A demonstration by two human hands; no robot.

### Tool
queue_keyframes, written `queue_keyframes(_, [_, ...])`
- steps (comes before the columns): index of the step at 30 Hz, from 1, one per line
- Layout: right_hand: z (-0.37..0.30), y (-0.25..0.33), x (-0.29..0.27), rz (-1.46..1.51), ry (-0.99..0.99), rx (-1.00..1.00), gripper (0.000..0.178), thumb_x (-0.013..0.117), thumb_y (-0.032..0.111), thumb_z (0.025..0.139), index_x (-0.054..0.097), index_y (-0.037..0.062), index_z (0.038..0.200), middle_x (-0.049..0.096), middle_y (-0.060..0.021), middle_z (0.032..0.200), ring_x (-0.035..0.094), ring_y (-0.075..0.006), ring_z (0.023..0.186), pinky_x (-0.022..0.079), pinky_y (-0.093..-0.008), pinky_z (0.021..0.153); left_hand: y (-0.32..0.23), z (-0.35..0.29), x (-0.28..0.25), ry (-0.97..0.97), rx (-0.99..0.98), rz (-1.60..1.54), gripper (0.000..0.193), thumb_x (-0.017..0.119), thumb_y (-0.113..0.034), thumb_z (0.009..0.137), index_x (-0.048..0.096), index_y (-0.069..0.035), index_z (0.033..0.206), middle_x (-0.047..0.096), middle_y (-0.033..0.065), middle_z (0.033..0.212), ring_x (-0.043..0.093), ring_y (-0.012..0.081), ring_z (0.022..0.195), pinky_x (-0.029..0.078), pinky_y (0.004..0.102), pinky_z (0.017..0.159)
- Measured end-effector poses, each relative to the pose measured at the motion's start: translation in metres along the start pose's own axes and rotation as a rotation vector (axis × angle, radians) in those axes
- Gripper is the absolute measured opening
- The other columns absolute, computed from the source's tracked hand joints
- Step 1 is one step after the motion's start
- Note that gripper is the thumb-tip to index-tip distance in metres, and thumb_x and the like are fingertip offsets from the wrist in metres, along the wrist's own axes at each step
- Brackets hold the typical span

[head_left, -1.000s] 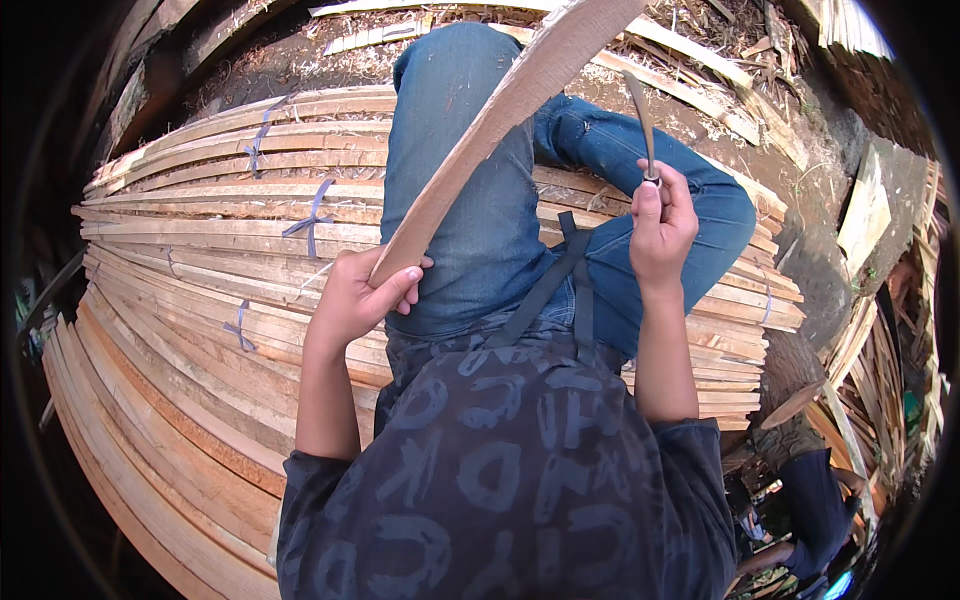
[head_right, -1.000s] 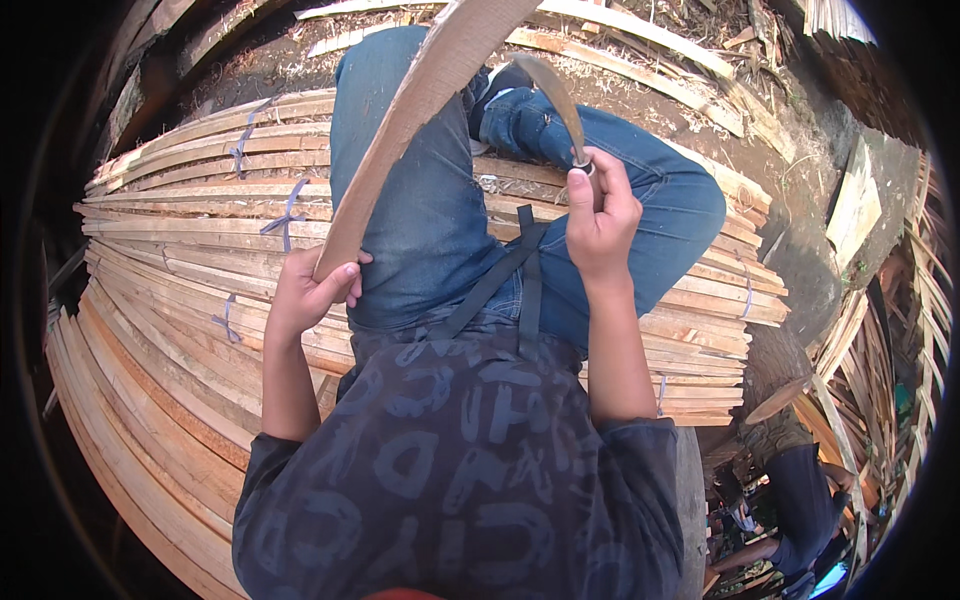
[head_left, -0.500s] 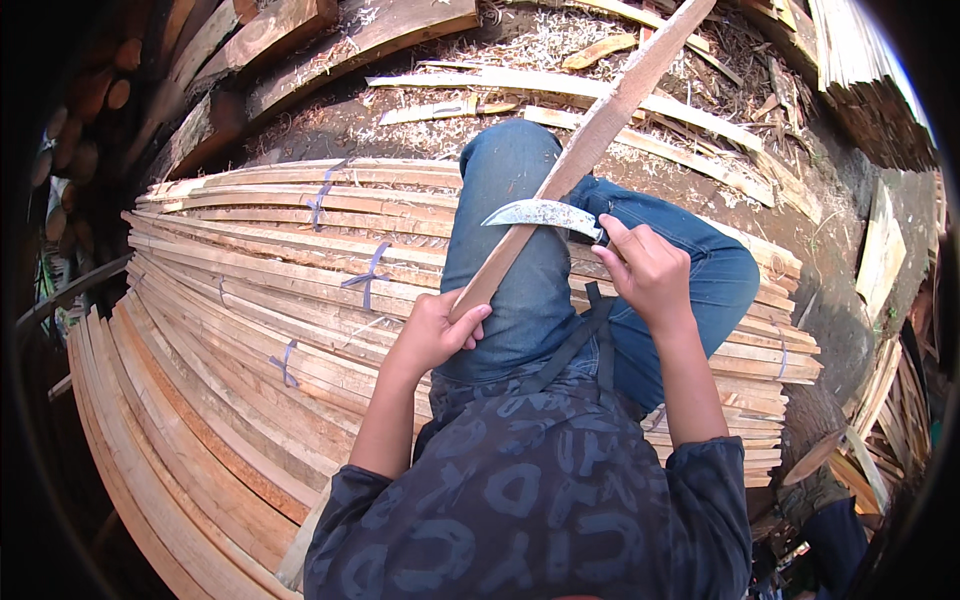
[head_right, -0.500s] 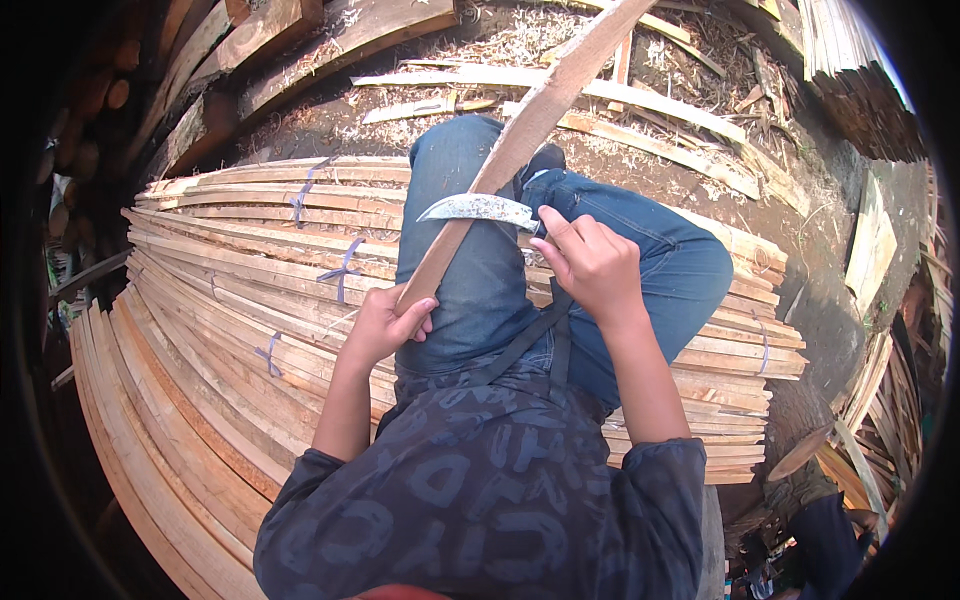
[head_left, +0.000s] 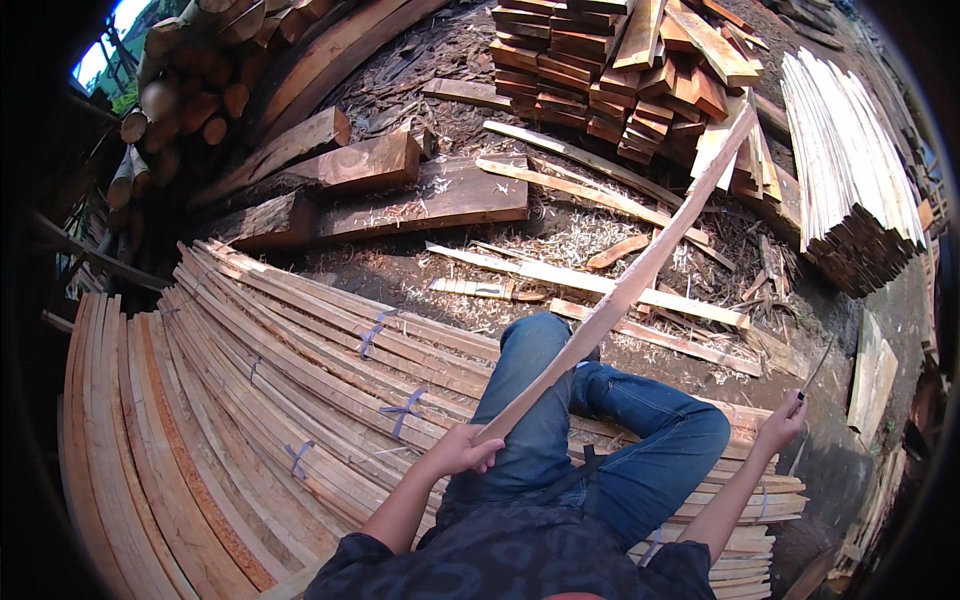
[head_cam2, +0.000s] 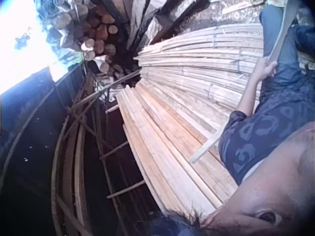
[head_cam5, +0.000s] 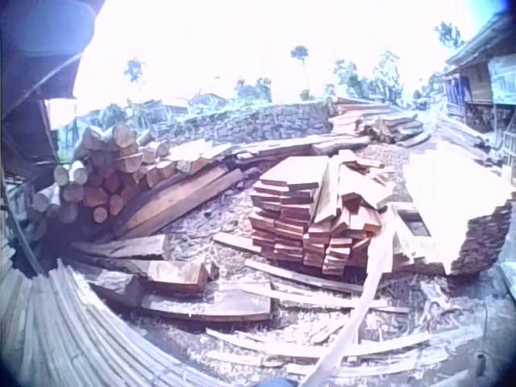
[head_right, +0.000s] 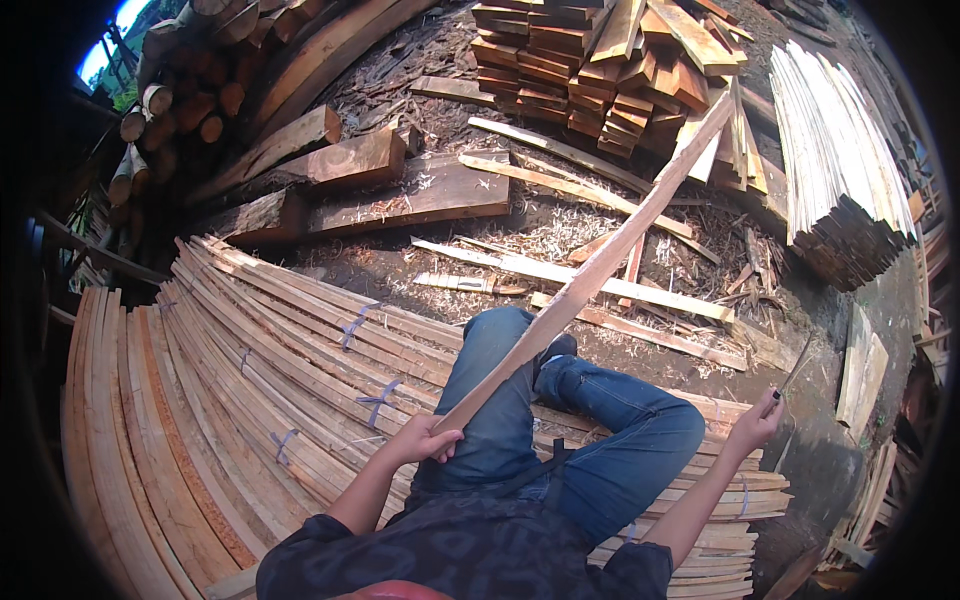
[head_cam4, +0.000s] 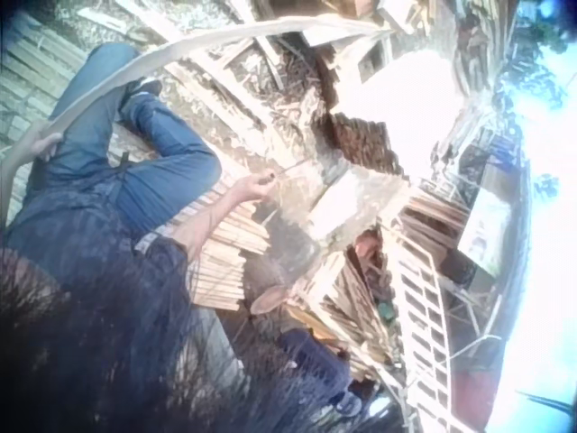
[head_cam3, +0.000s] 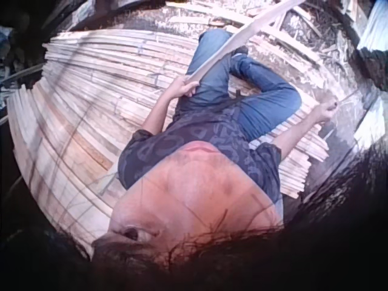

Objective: The person sits on the ground and uses a curved knife to shave and shape a long, thin piece of wood. They hold the wood with their left hand and repeatedly scrape the surface with the knife in their right hand, creating wood shavings.

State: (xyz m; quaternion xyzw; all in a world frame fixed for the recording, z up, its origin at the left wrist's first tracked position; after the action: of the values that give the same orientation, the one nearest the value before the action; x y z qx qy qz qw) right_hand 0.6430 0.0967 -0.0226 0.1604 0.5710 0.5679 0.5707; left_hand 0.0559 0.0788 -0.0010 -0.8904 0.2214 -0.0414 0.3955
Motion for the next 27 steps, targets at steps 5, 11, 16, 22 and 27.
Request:
queue_keyframes(5, [-0.071, 0.003, -0.004, -0.004, 0.212, 0.005, 0.026, 0.058, 0.01, 0.094, 0.046, 0.0033, 0.116, 0.052, -0.0032, 0.07, 0.049, -0.0104, 0.06, 0.042, -0.0251, 0.056, -0.009, 0.003, 0.007, 0.04, 0.032, -0.008, 0.03, 0.062, -0.028, 0.095, 0.066, 0.002, 0.092, 0.065, 0.0044, 0.07, 0.061, 0.0098, 0.057, 0.051, 0.0243, 0.054])
queue_keyframes(11, [-0.176, 0.02, 0.047, 0.465, 0.485, 0.573, 0.025, 0.058, 0.008, 0.094, 0.038, 0.0086, 0.109, 0.049, -0.0003, 0.064, 0.041, -0.0043, 0.045, 0.029, -0.0197, 0.037, -0.022, -0.011, 0.006, -0.046, 0.078, 0.112, 0.028, 0.062, -0.028, 0.094, 0.066, 0.0, 0.089, 0.064, 0.0022, 0.068, 0.06, 0.0087, 0.057, 0.049, 0.0243, 0.054])
queue_keyframes(16, [-0.187, 0.066, 0.083, 0.687, 0.683, 0.493, 0.02, 0.053, 0.009, 0.097, 0.039, 0.0062, 0.11, 0.053, -0.0035, 0.068, 0.042, -0.0044, 0.045, 0.031, -0.0188, 0.037, -0.021, -0.016, -0.014, -0.107, 0.041, 0.196, 0.025, 0.065, -0.027, 0.092, 0.067, -0.002, 0.089, 0.064, 0.0016, 0.068, 0.062, 0.0082, 0.058, 0.049, 0.0238, 0.053])
queue_keyframes(22, [-0.201, 0.117, 0.097, 0.636, 0.916, 0.344, 0.03, 0.048, 0.014, 0.101, 0.042, -0.0004, 0.127, 0.057, -0.0032, 0.083, 0.048, -0.0039, 0.057, 0.036, -0.0173, 0.044, -0.027, -0.013, -0.01, -0.035, -0.025, 0.133, 0.027, 0.064, -0.026, 0.092, 0.065, 0.001, 0.091, 0.062, 0.0025, 0.065, 0.061, 0.0092, 0.056, 0.05, 0.0247, 0.053])
queue_keyframes(27, [-0.233, 0.129, 0.091, 0.742, 1.14, 0.461, 0.022, 0.048, 0.019, 0.102, 0.047, 0.0057, 0.118, 0.053, -0.0052, 0.076, 0.047, -0.008, 0.051, 0.037, -0.0197, 0.042, -0.025, -0.001, -0.007, -0.059, 0.03, 0.125, 0.027, 0.066, -0.023, 0.09, 0.066, 0.003, 0.096, 0.059, 0.0023, 0.061, 0.057, 0.0089, 0.051, 0.047, 0.0242, 0.05])
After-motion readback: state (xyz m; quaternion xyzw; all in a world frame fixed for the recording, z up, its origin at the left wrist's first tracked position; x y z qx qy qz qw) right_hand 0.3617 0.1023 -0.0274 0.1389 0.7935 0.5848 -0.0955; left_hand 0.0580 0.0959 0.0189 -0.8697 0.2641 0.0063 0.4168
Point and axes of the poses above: each hand's wrist, its own z-axis towards the middle knuckle, its own x-axis out of the palm, y = z × x, the point moved 6 cm from there along z, towards the middle knuckle
